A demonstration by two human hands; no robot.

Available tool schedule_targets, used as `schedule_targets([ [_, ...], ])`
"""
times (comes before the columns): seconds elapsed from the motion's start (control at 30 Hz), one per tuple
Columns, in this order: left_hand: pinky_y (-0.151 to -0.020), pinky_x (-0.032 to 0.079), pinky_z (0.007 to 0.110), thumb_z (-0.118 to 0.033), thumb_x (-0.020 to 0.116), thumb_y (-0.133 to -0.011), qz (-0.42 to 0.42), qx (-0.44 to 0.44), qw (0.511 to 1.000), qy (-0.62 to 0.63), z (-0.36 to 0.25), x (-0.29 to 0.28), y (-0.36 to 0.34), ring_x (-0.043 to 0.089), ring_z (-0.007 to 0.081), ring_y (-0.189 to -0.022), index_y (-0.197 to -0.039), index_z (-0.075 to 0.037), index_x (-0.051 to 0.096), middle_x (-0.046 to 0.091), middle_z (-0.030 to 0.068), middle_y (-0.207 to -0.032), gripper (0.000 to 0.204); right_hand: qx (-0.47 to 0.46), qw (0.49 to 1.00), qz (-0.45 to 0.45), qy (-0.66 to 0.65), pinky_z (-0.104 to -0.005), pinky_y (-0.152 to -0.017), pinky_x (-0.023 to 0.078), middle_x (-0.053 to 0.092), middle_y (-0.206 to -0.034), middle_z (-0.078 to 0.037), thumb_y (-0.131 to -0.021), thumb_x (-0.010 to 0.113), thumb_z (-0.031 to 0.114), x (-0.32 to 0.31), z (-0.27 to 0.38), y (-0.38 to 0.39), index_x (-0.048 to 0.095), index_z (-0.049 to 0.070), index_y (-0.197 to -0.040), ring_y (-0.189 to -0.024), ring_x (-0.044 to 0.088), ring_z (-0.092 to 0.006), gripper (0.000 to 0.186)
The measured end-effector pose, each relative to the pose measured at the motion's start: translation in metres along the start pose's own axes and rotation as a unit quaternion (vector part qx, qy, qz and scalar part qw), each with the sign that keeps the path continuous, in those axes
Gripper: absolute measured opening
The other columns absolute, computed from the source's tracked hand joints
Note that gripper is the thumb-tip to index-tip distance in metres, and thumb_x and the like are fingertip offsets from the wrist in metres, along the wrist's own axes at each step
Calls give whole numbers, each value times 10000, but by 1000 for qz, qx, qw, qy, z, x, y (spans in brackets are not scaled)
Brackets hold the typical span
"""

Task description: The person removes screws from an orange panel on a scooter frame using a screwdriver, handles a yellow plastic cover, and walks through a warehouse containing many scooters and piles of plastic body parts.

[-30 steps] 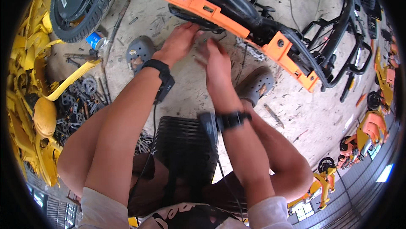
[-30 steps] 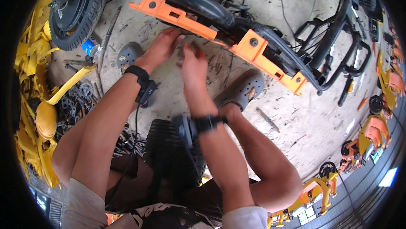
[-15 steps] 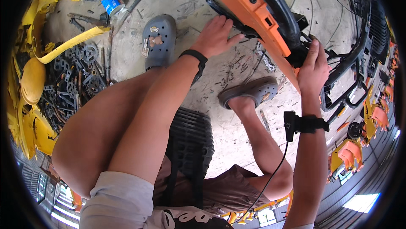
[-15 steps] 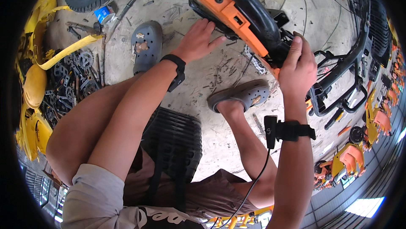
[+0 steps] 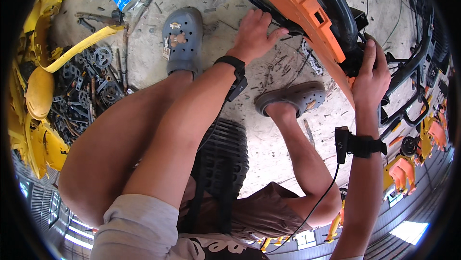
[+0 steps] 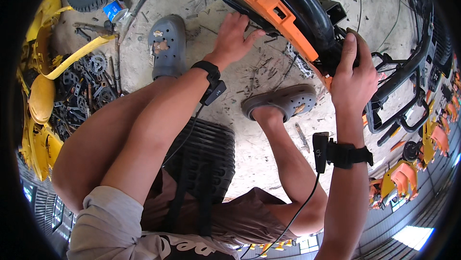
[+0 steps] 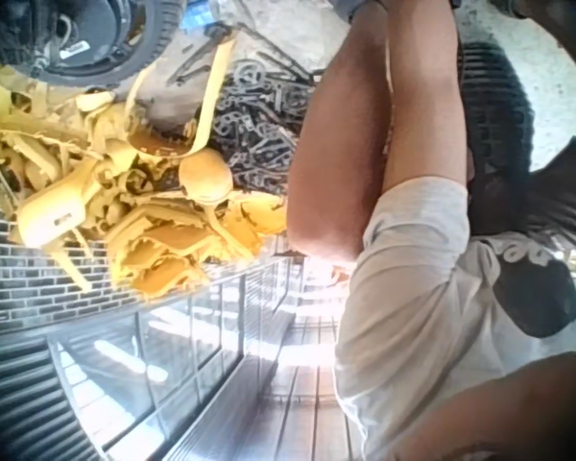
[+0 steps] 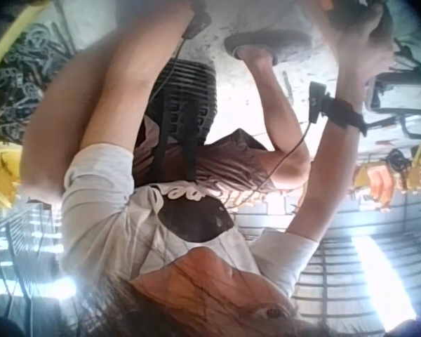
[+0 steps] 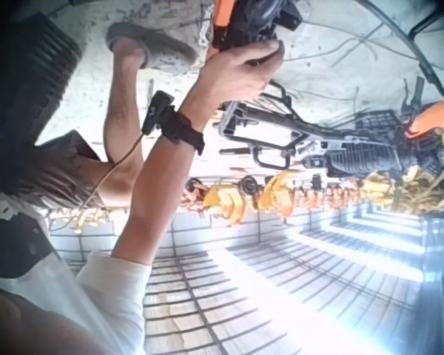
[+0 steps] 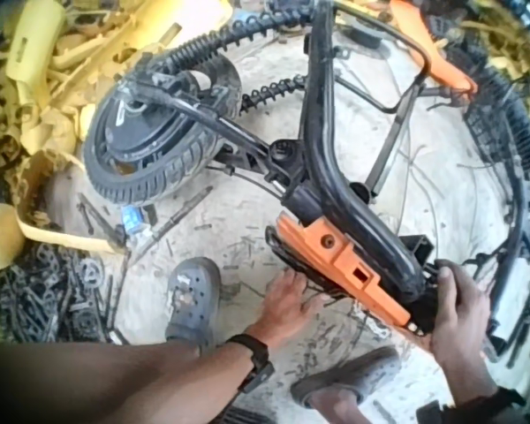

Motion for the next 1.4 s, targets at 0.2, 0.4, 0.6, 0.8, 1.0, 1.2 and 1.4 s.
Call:
schedule_targets([
  [0.2, -783, 424, 460, -460, 626, -875, 36, 59, 996, -60, -3, -8, -7, 523, 350, -865, -914, 4, 594, 558, 145, -851, 467, -9, 1000, -20, -16, -369, -712, 509, 708, -851, -151, -971, 514, 412, -1, -3, 1, 701, 80, -1074, -804, 691, -311, 395],
  [0.4, -766, 413, 435, -396, 603, -901, 96, 108, 989, -8, -1, 0, -16, 541, 326, -824, -848, -22, 588, 582, 125, -805, 377, -12, 999, -30, -14, -360, -662, 510, 688, -776, -165, -962, 532, 414, -2, -4, 1, 703, 81, -1067, -730, 684, -307, 388],
  [0.6, -757, 394, 432, -336, 648, -871, 15, 87, 996, 14, -8, 0, -7, 519, 320, -825, -787, -45, 554, 558, 119, -794, 317, 36, 999, -6, -19, -335, -738, 508, 708, -851, -150, -964, 527, 432, 0, -5, 1, 704, 93, -1084, -806, 692, -272, 401],
  [0.8, -733, 371, 428, -330, 659, -862, -1, 76, 997, 20, -7, 3, -5, 505, 311, -812, -761, -53, 538, 525, 108, -767, 319, 35, 998, 5, -45, -303, -781, 503, 721, -899, -137, -962, 527, 456, 1, -5, 1, 693, 67, -1122, -856, 695, -226, 452],
  [1.0, -722, 361, 419, -331, 668, -856, -16, 79, 997, 22, -6, 6, -3, 501, 308, -795, -754, -58, 530, 512, 103, -751, 322, 27, 999, -5, -35, -293, -763, 504, 721, -895, -139, -960, 537, 450, 0, -7, 2, 692, 58, -1123, -852, 692, -211, 453],
  [1.2, -714, 357, 422, -331, 680, -845, -19, 73, 997, 7, -6, 6, -2, 504, 309, -785, -749, -61, 523, 512, 100, -749, 327, 23, 998, -8, -56, -289, -770, 504, 722, -910, -144, -956, 560, 429, 0, -4, 1, 700, 56, -1113, -856, 691, -192, 428],
  [1.4, -709, 365, 428, -320, 688, -843, -18, 68, 997, 16, -7, 8, -1, 511, 315, -786, -745, -60, 528, 520, 99, -752, 320, 33, 998, 3, -59, -289, -760, 509, 727, -912, -135, -957, 562, 423, 2, -6, 1, 703, 51, -1107, -849, 694, -192, 424],
])
Point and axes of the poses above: each hand's wrist, its own y-axis away from the middle knuckle, its own x-axis out of the palm, z = x × y, the point moved 6 cm from there along -y, towards the middle knuckle
